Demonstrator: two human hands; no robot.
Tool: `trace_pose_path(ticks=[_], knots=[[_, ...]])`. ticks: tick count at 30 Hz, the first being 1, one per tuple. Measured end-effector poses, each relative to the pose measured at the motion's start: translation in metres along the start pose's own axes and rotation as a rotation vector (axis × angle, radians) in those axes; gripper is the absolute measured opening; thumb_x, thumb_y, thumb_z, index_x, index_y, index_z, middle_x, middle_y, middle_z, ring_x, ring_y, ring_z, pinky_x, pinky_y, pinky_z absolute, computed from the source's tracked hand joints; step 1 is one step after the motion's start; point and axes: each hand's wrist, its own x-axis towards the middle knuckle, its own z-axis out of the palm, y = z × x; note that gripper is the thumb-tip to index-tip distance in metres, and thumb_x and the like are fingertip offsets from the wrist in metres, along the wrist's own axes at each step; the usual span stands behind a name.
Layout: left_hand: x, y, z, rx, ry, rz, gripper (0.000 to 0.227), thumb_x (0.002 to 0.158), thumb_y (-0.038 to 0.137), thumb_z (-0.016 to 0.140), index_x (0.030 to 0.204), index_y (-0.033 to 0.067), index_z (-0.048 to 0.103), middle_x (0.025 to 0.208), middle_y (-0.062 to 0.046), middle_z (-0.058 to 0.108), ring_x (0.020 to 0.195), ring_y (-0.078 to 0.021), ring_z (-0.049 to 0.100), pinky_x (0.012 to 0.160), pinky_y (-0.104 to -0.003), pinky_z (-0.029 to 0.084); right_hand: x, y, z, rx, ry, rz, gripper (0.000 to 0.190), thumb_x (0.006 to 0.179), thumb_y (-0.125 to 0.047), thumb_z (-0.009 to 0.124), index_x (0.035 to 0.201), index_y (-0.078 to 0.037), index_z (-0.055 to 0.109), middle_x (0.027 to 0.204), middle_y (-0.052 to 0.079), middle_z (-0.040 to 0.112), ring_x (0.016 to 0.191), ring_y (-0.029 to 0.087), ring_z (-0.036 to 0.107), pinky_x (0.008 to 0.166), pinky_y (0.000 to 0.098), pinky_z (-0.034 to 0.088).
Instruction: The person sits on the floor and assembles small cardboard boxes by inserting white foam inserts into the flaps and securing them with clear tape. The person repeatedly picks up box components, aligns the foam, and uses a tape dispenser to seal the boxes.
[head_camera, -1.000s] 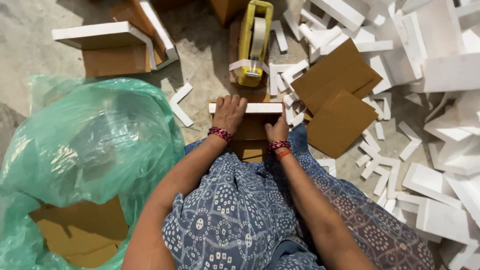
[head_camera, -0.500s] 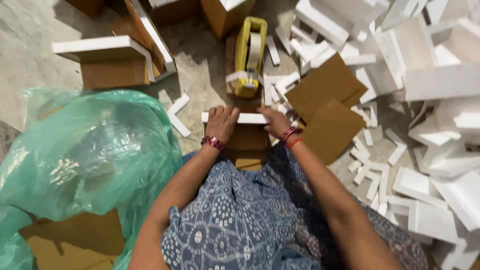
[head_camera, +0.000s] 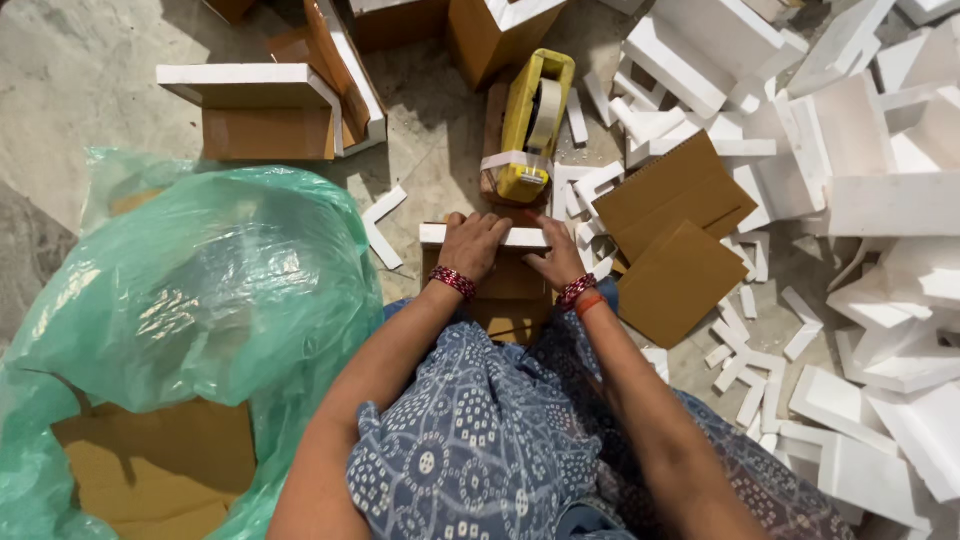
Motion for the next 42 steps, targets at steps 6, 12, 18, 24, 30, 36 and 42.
trace_pose_path(ticks=[6, 12, 18, 24, 30, 36, 42], knots=[[0.004, -0.003, -0.008, -0.046, -0.066, -0.045, 0.054, 0.067, 0.013, 0.078, 0.118, 0.0207, 0.066, 0.104, -0.001, 0.069, 0.102, -0.0226, 0.064, 0.088, -0.045, 0.04, 0.028, 0.024, -0.037, -0.017, -0.161, -0.115, 0.084, 0.079, -0.036, 0.089, 0.147, -0.004, 0.052, 0.137, 0.024, 0.057, 0.123, 0.037, 0.057, 0.099, 0.0499, 0.047], [0.002, -0.011, -0.007, -0.044, -0.06, -0.038, 0.05, 0.068, 0.01, 0.079, 0.116, 0.022, 0.069, 0.102, 0.001, 0.071, 0.098, -0.0225, 0.064, 0.088, -0.044, 0.04, 0.099, 0.007, -0.057, 0.327, 0.119, 0.44, 0.06, 0.098, -0.058, 0.07, 0.099, 0.002, 0.076, 0.075, 0.003, 0.067, 0.064, 0.01, 0.06, 0.06, 0.0273, 0.05], [0.003, -0.01, -0.013, -0.097, -0.053, -0.056, 0.042, 0.07, 0.007, 0.075, 0.109, 0.0222, 0.07, 0.098, 0.002, 0.072, 0.096, -0.0221, 0.065, 0.085, -0.043, 0.041, 0.128, -0.028, -0.049, 0.201, 0.144, 0.487, 0.045, 0.081, -0.046, 0.083, 0.095, -0.004, 0.082, 0.078, 0.002, 0.077, 0.071, 0.011, 0.068, 0.064, 0.0289, 0.053], [0.002, -0.012, -0.007, -0.109, -0.023, -0.06, 0.036, 0.07, 0.008, 0.074, 0.103, 0.0215, 0.071, 0.095, 0.001, 0.07, 0.094, -0.0233, 0.064, 0.086, -0.042, 0.041, -0.042, -0.011, -0.019, 0.841, 0.052, 0.476, 0.023, 0.097, -0.017, 0.069, 0.107, 0.002, 0.076, 0.098, 0.008, 0.079, 0.087, 0.013, 0.073, 0.079, 0.0262, 0.06], [-0.002, -0.01, 0.001, -0.1, -0.014, -0.047, 0.042, 0.07, 0.007, 0.075, 0.109, 0.0225, 0.072, 0.099, 0.002, 0.073, 0.097, -0.0227, 0.064, 0.088, -0.042, 0.041, -0.081, -0.007, 0.035, 1.086, 0.164, 0.678, 0.029, 0.09, -0.019, 0.075, 0.114, -0.002, 0.07, 0.093, 0.002, 0.075, 0.077, 0.014, 0.07, 0.071, 0.0262, 0.06], [0.003, -0.006, -0.004, -0.11, -0.053, -0.023, 0.047, 0.068, 0.006, 0.076, 0.112, 0.0219, 0.073, 0.107, 0.001, 0.074, 0.099, -0.0226, 0.064, 0.086, -0.042, 0.04, -0.054, 0.005, 0.062, 0.381, 0.47, 0.479, 0.042, 0.078, -0.012, 0.089, 0.103, -0.001, 0.057, 0.087, 0.009, 0.074, 0.078, 0.017, 0.071, 0.07, 0.0283, 0.057], [0.002, -0.008, -0.012, -0.106, -0.131, 0.002, 0.052, 0.067, 0.01, 0.078, 0.117, 0.0207, 0.071, 0.111, 0.003, 0.073, 0.1, -0.0216, 0.063, 0.088, -0.041, 0.04, -0.045, 0.061, 0.076, 0.048, 0.37, 0.472, 0.021, 0.088, 0.005, 0.06, 0.107, -0.006, 0.064, 0.084, 0.014, 0.075, 0.076, 0.023, 0.074, 0.072, 0.0347, 0.057]])
